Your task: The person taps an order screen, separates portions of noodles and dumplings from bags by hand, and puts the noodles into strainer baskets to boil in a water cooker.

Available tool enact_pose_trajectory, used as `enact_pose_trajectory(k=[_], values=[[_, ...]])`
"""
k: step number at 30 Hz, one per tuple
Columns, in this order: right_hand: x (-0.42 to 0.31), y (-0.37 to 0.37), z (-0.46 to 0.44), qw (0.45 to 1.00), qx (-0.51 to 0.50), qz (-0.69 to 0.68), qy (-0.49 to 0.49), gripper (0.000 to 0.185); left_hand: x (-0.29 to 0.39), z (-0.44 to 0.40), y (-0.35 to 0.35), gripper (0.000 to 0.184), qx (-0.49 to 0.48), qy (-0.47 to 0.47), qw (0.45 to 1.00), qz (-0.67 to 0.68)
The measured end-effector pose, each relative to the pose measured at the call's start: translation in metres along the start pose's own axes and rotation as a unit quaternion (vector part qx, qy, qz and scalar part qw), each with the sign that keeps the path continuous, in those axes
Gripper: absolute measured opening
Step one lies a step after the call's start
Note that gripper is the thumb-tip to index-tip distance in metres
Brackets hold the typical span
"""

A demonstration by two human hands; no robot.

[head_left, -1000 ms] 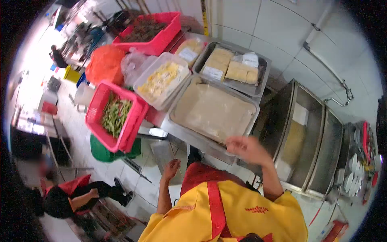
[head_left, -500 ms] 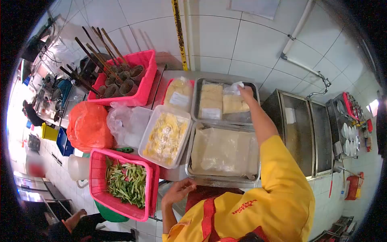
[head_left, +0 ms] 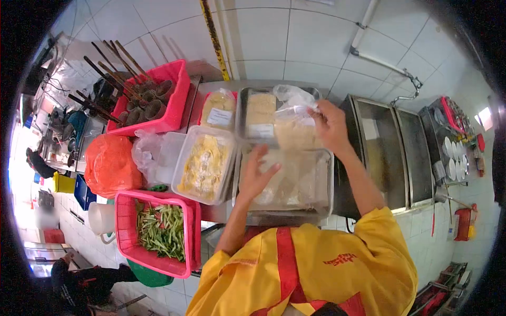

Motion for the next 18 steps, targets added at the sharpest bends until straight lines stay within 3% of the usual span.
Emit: enact_pose_trajectory(k=[1, 2, 3, 5, 6, 8, 10, 12, 13, 17, 18], values=[[-0.01, 0.007, -0.001, 0.997, -0.045, 0.016, -0.067, 0.013, 0.018, -0.008, -0.011, 0.051, -0.019, 0.021, 0.994, 0.107], [-0.028, 0.013, 0.001, 0.996, -0.045, 0.017, -0.076, 0.013, 0.028, -0.006, -0.018, 0.057, -0.036, 0.045, 0.975, 0.214], [-0.044, 0.014, 0.009, 0.99, -0.043, -0.035, -0.13, 0.014, 0.03, 0.003, -0.022, 0.057, -0.042, 0.053, 0.974, 0.215], [-0.054, 0.012, 0.033, 0.971, -0.019, -0.13, -0.202, 0.017, 0.008, 0.032, -0.039, 0.057, -0.072, 0.321, 0.843, 0.426], [-0.052, 0.014, 0.046, 0.969, -0.021, -0.128, -0.209, 0.017, 0.006, 0.044, -0.041, 0.057, -0.073, 0.328, 0.839, 0.428], [-0.05, 0.01, 0.075, 0.979, -0.076, -0.055, -0.181, 0.018, 0.003, 0.073, -0.044, 0.053, -0.067, 0.346, 0.773, 0.527], [-0.036, 0.002, 0.113, 0.97, -0.068, -0.105, -0.207, 0.028, -0.007, 0.095, -0.043, 0.05, -0.08, 0.349, 0.761, 0.541], [-0.032, 0.007, 0.149, 0.954, 0.034, -0.155, -0.253, 0.042, -0.014, 0.108, -0.039, 0.047, -0.093, 0.343, 0.753, 0.554], [-0.026, 0.005, 0.176, 0.923, 0.004, -0.183, -0.339, 0.049, -0.019, 0.113, -0.036, 0.046, -0.076, 0.352, 0.757, 0.544], [-0.062, -0.01, 0.192, 0.863, -0.115, -0.329, -0.365, 0.045, -0.022, 0.124, -0.029, 0.042, -0.05, 0.359, 0.774, 0.519], [-0.061, -0.017, 0.203, 0.807, -0.121, -0.36, -0.453, 0.044, -0.022, 0.124, -0.028, 0.042, -0.048, 0.359, 0.774, 0.519]])
Point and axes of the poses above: each hand's wrist, its own z-axis away from the middle knuckle, its own y-axis out of the back of the hand, x = y × z, the point moved 5 cm from there along -z, towards the middle knuckle, and after that the axes turned 6 degrees about y, right-handed, at the moved point
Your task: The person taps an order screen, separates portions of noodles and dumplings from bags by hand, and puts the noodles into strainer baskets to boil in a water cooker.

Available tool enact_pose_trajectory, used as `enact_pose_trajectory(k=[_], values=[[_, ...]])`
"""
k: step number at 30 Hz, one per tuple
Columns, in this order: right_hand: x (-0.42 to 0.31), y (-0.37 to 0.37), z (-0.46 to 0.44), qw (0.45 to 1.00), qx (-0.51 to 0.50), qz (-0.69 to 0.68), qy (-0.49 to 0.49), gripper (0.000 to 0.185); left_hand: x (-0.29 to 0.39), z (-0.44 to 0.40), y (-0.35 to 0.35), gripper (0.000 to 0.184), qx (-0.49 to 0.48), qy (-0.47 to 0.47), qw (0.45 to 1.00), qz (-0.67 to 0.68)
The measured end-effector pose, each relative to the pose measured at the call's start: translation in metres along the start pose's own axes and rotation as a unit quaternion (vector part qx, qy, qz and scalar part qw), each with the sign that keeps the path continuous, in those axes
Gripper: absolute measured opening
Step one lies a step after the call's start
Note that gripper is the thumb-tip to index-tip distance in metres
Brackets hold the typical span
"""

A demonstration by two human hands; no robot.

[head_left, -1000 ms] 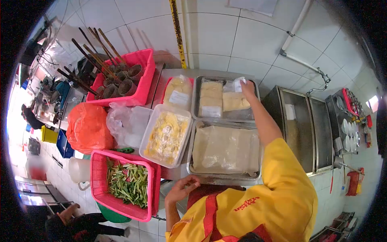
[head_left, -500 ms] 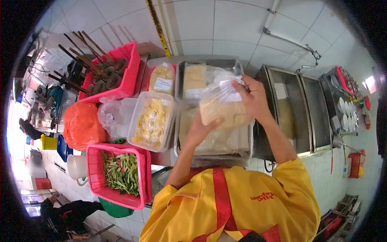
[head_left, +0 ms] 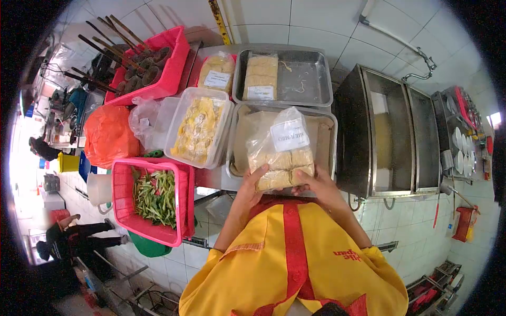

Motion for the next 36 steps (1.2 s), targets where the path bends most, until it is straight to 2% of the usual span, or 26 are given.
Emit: enact_pose_trajectory(k=[1, 3, 5, 8, 9, 10, 11, 12, 13, 14, 16, 17, 20, 23, 26, 27, 30, 31, 32, 34, 36], values=[[0.012, -0.003, 0.004, 0.994, 0.007, -0.053, -0.096, 0.043, 0.002, 0.001, 0.0, 0.041, 0.008, -0.013, 1.0, -0.025], [0.011, -0.005, 0.006, 0.994, 0.019, -0.046, -0.097, 0.04, 0.004, 0.009, -0.007, 0.041, 0.017, -0.026, 0.998, -0.05], [0.004, -0.009, 0.009, 0.995, 0.029, -0.035, -0.092, 0.038, 0.007, 0.018, -0.015, 0.041, 0.068, -0.045, 0.996, -0.036], [-0.006, -0.01, 0.01, 0.998, 0.052, -0.019, -0.022, 0.036, 0.011, 0.022, -0.022, 0.041, 0.084, -0.078, 0.992, -0.044], [0.01, -0.005, 0.002, 0.994, 0.063, -0.055, -0.07, 0.034, 0.012, 0.017, -0.019, 0.041, 0.097, -0.083, 0.987, -0.101], [0.03, 0.001, -0.005, 0.986, 0.073, -0.09, -0.122, 0.033, 0.008, 0.004, -0.006, 0.041, 0.098, -0.08, 0.987, -0.098], [0.058, 0.011, -0.017, 0.98, 0.043, -0.121, -0.15, 0.032, 0.0, -0.013, 0.013, 0.039, 0.101, -0.037, 0.989, -0.097], [0.052, 0.007, -0.008, 0.98, 0.043, -0.121, -0.155, 0.032, -0.003, -0.015, 0.014, 0.038, 0.104, 0.005, 0.99, -0.097], [0.036, 0.006, -0.007, 0.99, 0.054, -0.063, -0.116, 0.033, 0.004, -0.01, 0.008, 0.037, 0.092, -0.065, 0.968, -0.226], [0.017, 0.003, -0.008, 0.995, 0.067, -0.007, -0.072, 0.034, 0.016, 0.0, -0.007, 0.037, 0.098, -0.141, 0.923, -0.345], [0.01, 0.0, -0.004, 0.996, 0.069, -0.015, -0.057, 0.034, 0.014, 0.015, -0.018, 0.036, 0.118, -0.014, 0.99, -0.079], [0.018, 0.002, -0.01, 0.994, 0.07, -0.027, -0.077, 0.033, 0.01, 0.01, -0.012, 0.036, 0.118, -0.017, 0.99, -0.075], [0.014, 0.001, -0.005, 0.992, 0.079, -0.03, -0.09, 0.031, 0.002, -0.002, 0.003, 0.037, 0.157, -0.007, 0.983, -0.097], [-0.014, -0.007, 0.004, 0.994, 0.085, -0.03, -0.059, 0.03, 0.019, 0.025, -0.021, 0.043, 0.138, -0.046, 0.983, -0.108], [-0.011, -0.006, 0.002, 0.991, 0.105, -0.058, -0.059, 0.031, 0.025, 0.016, -0.022, 0.047, 0.129, 0.003, 0.981, -0.147], [-0.016, -0.007, 0.004, 0.993, 0.103, -0.03, -0.054, 0.032, 0.022, 0.022, -0.023, 0.047, 0.131, 0.004, 0.98, -0.146], [-0.026, -0.007, -0.01, 0.995, 0.084, -0.021, -0.045, 0.034, 0.031, 0.021, -0.029, 0.051, 0.125, -0.076, 0.984, -0.096], [-0.016, -0.006, -0.01, 0.994, 0.085, -0.03, -0.06, 0.035, 0.02, 0.01, -0.003, 0.054, 0.132, -0.078, 0.976, -0.152], [-0.007, -0.003, -0.017, 0.994, 0.083, -0.037, -0.067, 0.035, 0.012, -0.004, 0.017, 0.054, 0.133, -0.076, 0.977, -0.149], [0.002, 0.003, -0.018, 0.992, 0.077, -0.011, -0.099, 0.033, 0.001, -0.019, 0.046, 0.051, 0.188, -0.014, 0.967, -0.174], [-0.012, -0.003, -0.014, 0.994, 0.041, 0.042, -0.089, 0.031, 0.018, -0.006, 0.021, 0.04, 0.153, -0.146, 0.926, -0.314]])
Point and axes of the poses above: each hand's wrist, its own z-axis away from the middle knuckle, its own y-axis out of the back of the hand, x = y × z, the point moved 5 cm from there along -z, towards the middle knuckle, and after that the axes turned 6 degrees about y, right-handed, at the moved point
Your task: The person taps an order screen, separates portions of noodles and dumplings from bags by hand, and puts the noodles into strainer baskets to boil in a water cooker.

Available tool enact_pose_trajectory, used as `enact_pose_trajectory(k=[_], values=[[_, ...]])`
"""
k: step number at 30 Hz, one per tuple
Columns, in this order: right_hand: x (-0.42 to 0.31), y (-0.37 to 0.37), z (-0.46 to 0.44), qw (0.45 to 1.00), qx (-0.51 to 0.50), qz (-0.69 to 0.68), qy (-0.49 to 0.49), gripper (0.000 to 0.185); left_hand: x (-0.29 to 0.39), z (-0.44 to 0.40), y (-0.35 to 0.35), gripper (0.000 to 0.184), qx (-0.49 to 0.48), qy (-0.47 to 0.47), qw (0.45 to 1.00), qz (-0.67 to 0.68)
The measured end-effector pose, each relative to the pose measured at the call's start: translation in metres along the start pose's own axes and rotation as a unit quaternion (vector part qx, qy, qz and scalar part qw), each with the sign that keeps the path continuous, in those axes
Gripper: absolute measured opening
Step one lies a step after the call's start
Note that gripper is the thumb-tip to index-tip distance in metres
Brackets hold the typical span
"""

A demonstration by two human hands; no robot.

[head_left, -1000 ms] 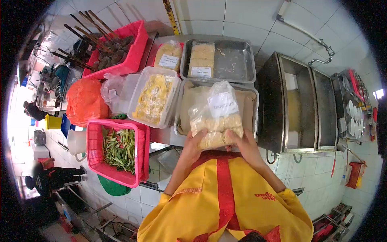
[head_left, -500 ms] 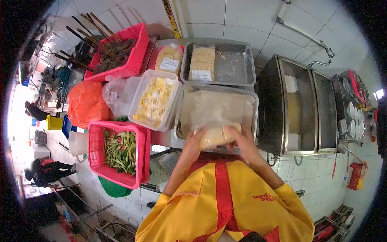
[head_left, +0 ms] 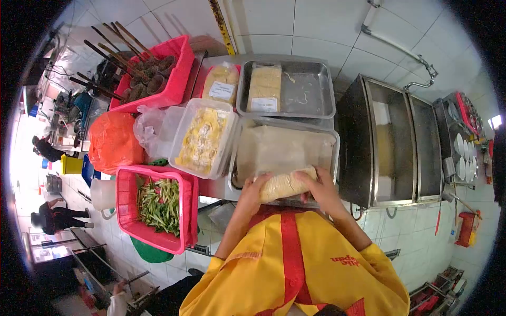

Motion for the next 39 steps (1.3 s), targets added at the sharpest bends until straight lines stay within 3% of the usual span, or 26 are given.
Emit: enact_pose_trajectory(k=[2, 5, 6, 7, 8, 9, 12, 14, 15, 16, 17, 18, 19, 20, 22, 24, 25, 26, 28, 30, 31, 32, 34, 36, 37, 39], values=[[-0.001, 0.0, 0.01, 1.0, -0.022, -0.009, -0.007, 0.032, 0.006, 0.012, -0.01, 0.03, -0.049, 0.188, 0.951, 0.24], [0.0, 0.009, 0.006, 0.998, -0.039, 0.034, 0.03, 0.041, 0.027, 0.007, -0.015, 0.023, -0.065, 0.177, 0.942, 0.278], [0.021, 0.02, -0.012, 0.987, -0.024, -0.156, -0.026, 0.046, 0.032, 0.006, -0.017, 0.022, -0.076, 0.176, 0.94, 0.282], [0.045, 0.025, -0.027, 0.937, -0.006, -0.341, -0.078, 0.052, 0.03, 0.003, -0.016, 0.022, -0.078, 0.176, 0.94, 0.281], [0.076, 0.029, -0.04, 0.937, -0.003, -0.341, -0.078, 0.052, 0.023, 0.0, -0.014, 0.021, -0.076, 0.17, 0.941, 0.283], [0.099, 0.033, -0.058, 0.977, -0.047, -0.208, 0.013, 0.056, 0.018, -0.006, -0.014, 0.02, -0.076, 0.162, 0.942, 0.285], [0.053, 0.012, -0.054, 0.954, -0.053, -0.285, -0.072, 0.064, -0.003, -0.013, -0.012, 0.018, -0.062, 0.221, 0.924, 0.306], [0.047, 0.004, -0.064, 0.933, -0.133, -0.25, -0.22, 0.049, -0.015, -0.016, -0.009, 0.018, -0.07, 0.229, 0.926, 0.292], [0.05, 0.006, -0.07, 0.933, -0.131, -0.251, -0.222, 0.049, -0.02, -0.017, -0.008, 0.019, -0.076, 0.235, 0.927, 0.281], [0.059, 0.012, -0.079, 0.964, -0.127, -0.112, -0.205, 0.038, -0.024, -0.019, -0.007, 0.019, -0.076, 0.236, 0.927, 0.281], [0.063, 0.017, -0.085, 0.975, -0.121, 0.031, -0.185, 0.029, -0.025, -0.022, -0.004, 0.019, -0.061, 0.23, 0.956, 0.169], [0.064, 0.01, -0.081, 0.974, -0.128, 0.034, -0.183, 0.029, -0.018, -0.026, 0.002, 0.02, -0.039, 0.218, 0.973, 0.057], [0.052, 0.004, -0.073, 0.983, -0.141, 0.12, -0.012, 0.025, -0.012, -0.023, -0.006, 0.025, -0.047, 0.205, 0.968, 0.14], [0.038, -0.002, -0.065, 0.956, -0.148, 0.199, 0.157, 0.024, 0.0, -0.02, -0.005, 0.025, -0.044, 0.202, 0.968, 0.141], [0.06, 0.012, -0.081, 0.957, -0.145, 0.236, 0.092, 0.025, 0.011, -0.012, -0.005, 0.026, -0.064, 0.22, 0.968, 0.105], [0.021, 0.006, -0.068, 0.903, -0.1, 0.356, 0.219, 0.02, -0.015, -0.035, 0.001, 0.029, -0.057, 0.168, 0.981, 0.08], [0.006, -0.002, -0.06, 0.94, -0.143, 0.24, 0.197, 0.017, -0.011, -0.034, -0.001, 0.03, -0.043, 0.167, 0.98, 0.101], [0.01, -0.001, -0.064, 0.941, -0.141, 0.237, 0.194, 0.017, -0.008, -0.027, -0.002, 0.032, -0.03, 0.175, 0.977, 0.121], [0.007, 0.013, -0.076, 0.888, -0.045, 0.354, 0.29, 0.018, 0.018, -0.012, -0.003, 0.034, -0.029, 0.211, 0.972, 0.096], [-0.017, 0.009, -0.067, 0.905, -0.068, 0.312, 0.283, 0.019, 0.034, -0.017, -0.002, 0.034, -0.044, 0.123, 0.985, -0.111], [-0.02, 0.006, -0.062, 0.936, -0.079, 0.22, 0.264, 0.022, 0.014, -0.027, 0.003, 0.036, -0.027, 0.062, 0.995, -0.072], [-0.018, 0.004, -0.058, 0.958, -0.09, 0.124, 0.24, 0.024, 0.02, -0.022, 0.002, 0.036, -0.026, 0.066, 0.995, -0.074], [-0.019, 0.006, -0.061, 0.94, -0.057, 0.201, 0.27, 0.025, 0.045, -0.021, -0.002, 0.036, -0.008, 0.084, 0.996, -0.042], [-0.008, 0.009, -0.062, 0.944, -0.044, 0.287, 0.155, 0.025, 0.055, -0.019, 0.0, 0.036, 0.007, 0.044, 0.997, -0.068], [-0.004, 0.008, -0.064, 0.945, -0.044, 0.285, 0.154, 0.025, 0.06, -0.015, 0.001, 0.037, 0.024, 0.015, 0.995, -0.093], [0.015, 0.014, -0.069, 0.977, 0.022, 0.154, 0.144, 0.027, 0.081, -0.008, -0.003, 0.037, 0.054, 0.056, 0.994, -0.076]])
Point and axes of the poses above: each hand's wrist, its own z-axis away from the middle knuckle, its own y-axis out of the back of the hand, x = y × z, the point moved 5 cm from there along -z, towards the middle knuckle, and after that the axes turned 6 degrees about y, right-handed, at the moved point
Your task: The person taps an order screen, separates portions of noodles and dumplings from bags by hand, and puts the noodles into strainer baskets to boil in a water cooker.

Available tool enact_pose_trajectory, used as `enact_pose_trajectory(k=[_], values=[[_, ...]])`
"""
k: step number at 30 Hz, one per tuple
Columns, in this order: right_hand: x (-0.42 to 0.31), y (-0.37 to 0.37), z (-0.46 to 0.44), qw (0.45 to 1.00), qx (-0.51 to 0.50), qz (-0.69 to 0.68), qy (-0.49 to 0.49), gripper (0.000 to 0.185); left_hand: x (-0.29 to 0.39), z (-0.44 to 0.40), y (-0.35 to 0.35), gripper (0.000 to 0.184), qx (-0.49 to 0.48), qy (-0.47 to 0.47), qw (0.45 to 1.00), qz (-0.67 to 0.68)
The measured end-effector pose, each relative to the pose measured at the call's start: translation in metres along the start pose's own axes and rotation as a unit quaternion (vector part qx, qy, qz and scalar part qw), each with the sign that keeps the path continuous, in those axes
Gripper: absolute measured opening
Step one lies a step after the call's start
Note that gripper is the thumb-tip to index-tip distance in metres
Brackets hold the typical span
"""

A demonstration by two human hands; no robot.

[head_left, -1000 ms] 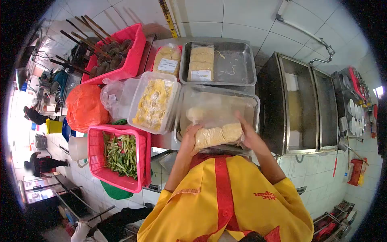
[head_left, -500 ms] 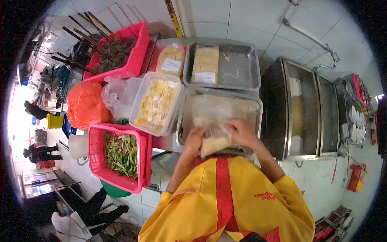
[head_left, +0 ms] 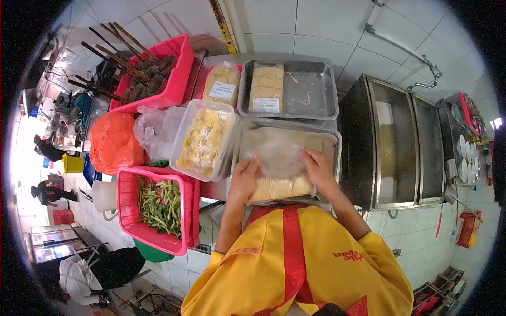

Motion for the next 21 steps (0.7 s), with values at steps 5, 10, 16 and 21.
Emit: enact_pose_trajectory(k=[5, 10, 16, 21], values=[[0.015, -0.009, 0.007, 0.964, 0.089, -0.185, -0.169, 0.029, -0.049, -0.026, 0.006, 0.039, -0.041, 0.133, 0.988, 0.064], [0.024, -0.002, 0.009, 0.927, 0.094, -0.3, -0.206, 0.032, -0.051, -0.008, -0.009, 0.046, -0.174, 0.043, 0.975, 0.128], [-0.029, -0.001, 0.021, 0.976, 0.025, -0.216, 0.007, 0.018, -0.071, -0.018, -0.007, 0.044, -0.208, 0.11, 0.917, 0.322], [-0.033, 0.001, 0.004, 0.98, 0.038, 0.162, 0.107, 0.011, -0.065, -0.007, -0.011, 0.046, -0.149, 0.084, 0.946, 0.274]])
Point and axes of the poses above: each hand's wrist, its own z-axis away from the middle knuckle, its own y-axis out of the back of the hand, x = y × z, the point moved 5 cm from there along -z, towards the middle knuckle, and after that the axes turned 6 degrees about y, right-handed, at the moved point
